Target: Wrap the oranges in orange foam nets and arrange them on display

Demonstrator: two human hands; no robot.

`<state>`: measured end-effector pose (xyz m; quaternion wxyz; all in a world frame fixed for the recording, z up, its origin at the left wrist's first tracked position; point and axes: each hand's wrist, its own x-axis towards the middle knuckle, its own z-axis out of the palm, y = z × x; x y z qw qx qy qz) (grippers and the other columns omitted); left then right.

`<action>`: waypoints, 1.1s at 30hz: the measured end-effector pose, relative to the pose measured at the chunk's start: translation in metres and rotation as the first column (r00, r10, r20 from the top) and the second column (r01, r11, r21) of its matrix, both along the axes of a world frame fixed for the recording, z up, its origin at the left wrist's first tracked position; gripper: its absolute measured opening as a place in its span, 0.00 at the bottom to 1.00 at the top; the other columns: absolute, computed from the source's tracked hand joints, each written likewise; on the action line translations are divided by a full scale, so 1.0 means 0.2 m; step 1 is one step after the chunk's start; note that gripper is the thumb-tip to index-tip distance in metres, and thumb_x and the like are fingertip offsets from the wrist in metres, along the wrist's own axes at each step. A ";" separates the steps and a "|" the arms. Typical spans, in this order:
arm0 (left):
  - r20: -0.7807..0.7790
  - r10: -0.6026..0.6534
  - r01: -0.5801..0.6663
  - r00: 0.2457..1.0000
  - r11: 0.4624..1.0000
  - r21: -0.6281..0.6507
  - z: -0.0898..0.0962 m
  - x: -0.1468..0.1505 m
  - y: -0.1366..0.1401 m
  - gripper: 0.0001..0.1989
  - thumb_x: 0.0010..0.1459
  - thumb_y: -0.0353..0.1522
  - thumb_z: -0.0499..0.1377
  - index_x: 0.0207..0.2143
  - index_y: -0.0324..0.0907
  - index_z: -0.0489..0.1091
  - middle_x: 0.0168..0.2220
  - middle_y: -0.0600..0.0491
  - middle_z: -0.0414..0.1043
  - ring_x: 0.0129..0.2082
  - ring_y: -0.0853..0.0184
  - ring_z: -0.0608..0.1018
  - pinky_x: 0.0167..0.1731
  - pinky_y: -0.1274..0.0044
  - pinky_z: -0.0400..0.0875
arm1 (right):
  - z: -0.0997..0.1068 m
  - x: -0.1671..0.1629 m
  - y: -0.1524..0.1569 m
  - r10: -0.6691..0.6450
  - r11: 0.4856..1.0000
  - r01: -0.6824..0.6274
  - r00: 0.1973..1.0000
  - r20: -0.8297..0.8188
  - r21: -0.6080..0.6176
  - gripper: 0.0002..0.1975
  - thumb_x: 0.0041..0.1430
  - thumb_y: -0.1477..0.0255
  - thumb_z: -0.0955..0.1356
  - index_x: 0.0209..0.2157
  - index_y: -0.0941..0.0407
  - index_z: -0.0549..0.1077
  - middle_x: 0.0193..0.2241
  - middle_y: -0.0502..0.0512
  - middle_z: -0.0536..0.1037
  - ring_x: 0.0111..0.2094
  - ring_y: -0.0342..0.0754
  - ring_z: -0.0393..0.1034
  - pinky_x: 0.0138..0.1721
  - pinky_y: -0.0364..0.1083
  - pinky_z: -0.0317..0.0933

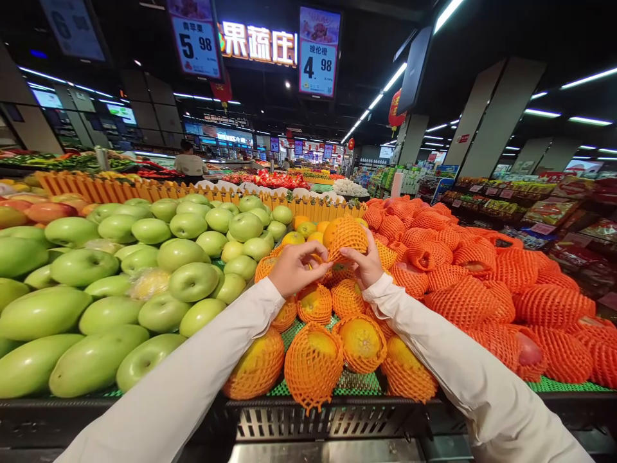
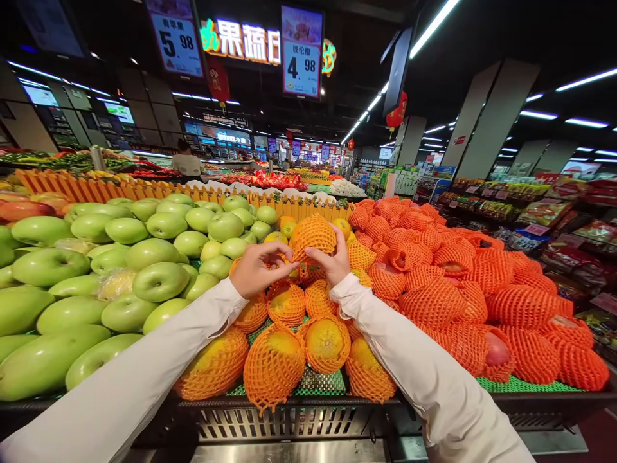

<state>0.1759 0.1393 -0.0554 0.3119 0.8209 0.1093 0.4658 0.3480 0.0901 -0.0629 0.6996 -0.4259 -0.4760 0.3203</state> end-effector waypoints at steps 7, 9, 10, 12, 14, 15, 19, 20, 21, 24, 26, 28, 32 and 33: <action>0.079 -0.054 0.067 0.995 0.982 -0.179 -0.01 0.01 0.00 0.16 0.50 0.36 0.67 0.32 0.38 0.64 0.32 0.55 0.68 0.18 0.80 0.67 0.19 0.83 0.59 | 0.00 0.00 0.00 0.003 1.000 -0.004 1.000 0.013 0.018 0.57 0.33 0.55 0.77 0.64 0.56 0.54 0.54 0.56 0.63 0.49 0.35 0.65 0.49 0.35 0.68; 0.126 -0.052 0.080 0.991 0.970 -0.228 -0.01 0.02 0.00 0.19 0.48 0.37 0.69 0.33 0.38 0.63 0.35 0.54 0.69 0.18 0.81 0.68 0.19 0.83 0.60 | 0.00 0.00 0.00 -0.002 1.000 0.002 1.000 -0.007 0.012 0.60 0.31 0.55 0.77 0.65 0.55 0.53 0.55 0.56 0.63 0.49 0.36 0.65 0.48 0.35 0.68; 0.141 -0.051 0.086 0.989 0.964 -0.250 -0.01 0.02 0.00 0.21 0.47 0.38 0.70 0.33 0.39 0.62 0.36 0.54 0.69 0.18 0.80 0.68 0.19 0.83 0.61 | 0.00 0.00 0.00 0.000 1.000 0.000 1.000 -0.021 0.006 0.61 0.30 0.55 0.77 0.66 0.55 0.52 0.55 0.56 0.63 0.49 0.36 0.65 0.48 0.34 0.68; 0.157 -0.049 0.093 0.986 0.954 -0.285 0.00 0.02 0.01 0.23 0.46 0.39 0.71 0.34 0.39 0.61 0.36 0.55 0.68 0.17 0.80 0.69 0.18 0.82 0.63 | 0.01 0.00 0.00 0.015 1.000 -0.016 0.999 -0.037 -0.011 0.62 0.30 0.56 0.77 0.66 0.54 0.50 0.55 0.56 0.63 0.49 0.37 0.65 0.47 0.34 0.68; 0.161 -0.037 0.084 0.986 0.953 -0.291 0.00 0.02 0.02 0.24 0.46 0.39 0.71 0.34 0.39 0.60 0.38 0.55 0.68 0.17 0.80 0.69 0.18 0.82 0.63 | 0.01 0.00 0.00 0.029 0.999 -0.030 0.999 -0.036 -0.019 0.61 0.31 0.57 0.77 0.66 0.53 0.50 0.55 0.56 0.63 0.49 0.37 0.65 0.46 0.34 0.68; 0.158 -0.028 0.072 0.987 0.957 -0.280 0.00 0.02 0.02 0.24 0.46 0.39 0.71 0.34 0.39 0.60 0.38 0.55 0.67 0.17 0.81 0.69 0.18 0.83 0.62 | 0.00 0.00 0.00 0.031 0.999 -0.032 0.999 -0.034 -0.016 0.61 0.31 0.57 0.78 0.66 0.53 0.50 0.56 0.56 0.63 0.49 0.37 0.65 0.45 0.34 0.68; 0.101 -0.018 0.039 0.995 0.976 -0.215 0.00 0.01 0.04 0.22 0.47 0.37 0.70 0.36 0.39 0.61 0.39 0.55 0.67 0.18 0.81 0.67 0.19 0.83 0.59 | 0.00 0.01 0.01 0.056 0.998 -0.057 0.998 -0.025 -0.025 0.64 0.30 0.54 0.78 0.67 0.52 0.47 0.57 0.57 0.62 0.48 0.37 0.66 0.40 0.33 0.68; 0.080 -0.021 0.037 0.997 0.977 -0.210 -0.01 0.01 0.05 0.22 0.47 0.38 0.70 0.37 0.39 0.62 0.38 0.55 0.67 0.18 0.81 0.66 0.19 0.83 0.58 | 0.00 0.01 0.02 0.063 0.998 -0.063 0.998 -0.017 -0.031 0.65 0.30 0.53 0.78 0.67 0.52 0.47 0.57 0.57 0.62 0.47 0.37 0.66 0.38 0.33 0.68; 0.053 -0.023 0.033 0.998 0.978 -0.208 -0.01 0.01 0.05 0.21 0.48 0.38 0.69 0.37 0.39 0.62 0.36 0.55 0.67 0.17 0.81 0.65 0.19 0.83 0.57 | -0.01 0.02 0.02 0.062 0.998 -0.062 0.998 -0.010 -0.031 0.65 0.30 0.52 0.78 0.68 0.52 0.46 0.57 0.58 0.62 0.47 0.37 0.67 0.38 0.33 0.68; -0.027 0.002 -0.006 1.000 0.987 -0.161 -0.02 0.01 0.07 0.19 0.51 0.40 0.67 0.34 0.39 0.64 0.29 0.58 0.66 0.17 0.79 0.62 0.19 0.83 0.53 | -0.01 0.02 0.03 0.040 0.999 -0.041 0.999 -0.018 -0.022 0.65 0.30 0.52 0.78 0.67 0.53 0.48 0.58 0.58 0.61 0.47 0.37 0.67 0.39 0.33 0.70; -0.059 0.037 -0.042 0.998 0.996 -0.083 -0.02 0.00 0.08 0.17 0.53 0.41 0.66 0.32 0.39 0.65 0.26 0.58 0.65 0.18 0.77 0.62 0.20 0.83 0.55 | -0.01 0.02 0.03 0.041 0.998 -0.042 0.999 -0.032 -0.046 0.65 0.29 0.52 0.78 0.67 0.53 0.49 0.58 0.57 0.61 0.46 0.37 0.67 0.38 0.35 0.71; -0.050 0.077 -0.077 0.996 0.997 0.007 -0.01 0.00 0.09 0.16 0.54 0.41 0.66 0.30 0.38 0.66 0.27 0.56 0.67 0.21 0.75 0.65 0.23 0.82 0.58 | 0.00 0.02 0.02 0.048 0.996 -0.050 0.998 -0.035 -0.073 0.64 0.29 0.51 0.78 0.66 0.52 0.49 0.59 0.57 0.61 0.45 0.37 0.68 0.37 0.36 0.71; 0.024 0.115 -0.116 0.993 0.991 0.070 0.00 -0.01 0.09 0.15 0.55 0.40 0.65 0.31 0.39 0.67 0.30 0.53 0.69 0.26 0.72 0.71 0.26 0.80 0.63 | 0.01 0.01 0.00 0.051 0.992 -0.054 0.998 -0.028 -0.110 0.60 0.32 0.49 0.76 0.64 0.54 0.51 0.58 0.57 0.61 0.44 0.37 0.69 0.36 0.34 0.70; 0.038 0.104 -0.106 0.994 0.993 0.043 0.00 -0.01 0.09 0.14 0.56 0.41 0.65 0.33 0.39 0.67 0.31 0.53 0.70 0.27 0.71 0.72 0.26 0.80 0.64 | 0.01 0.01 0.00 0.049 0.991 -0.053 0.998 -0.032 -0.124 0.59 0.32 0.48 0.75 0.64 0.55 0.53 0.57 0.57 0.62 0.43 0.36 0.69 0.35 0.33 0.69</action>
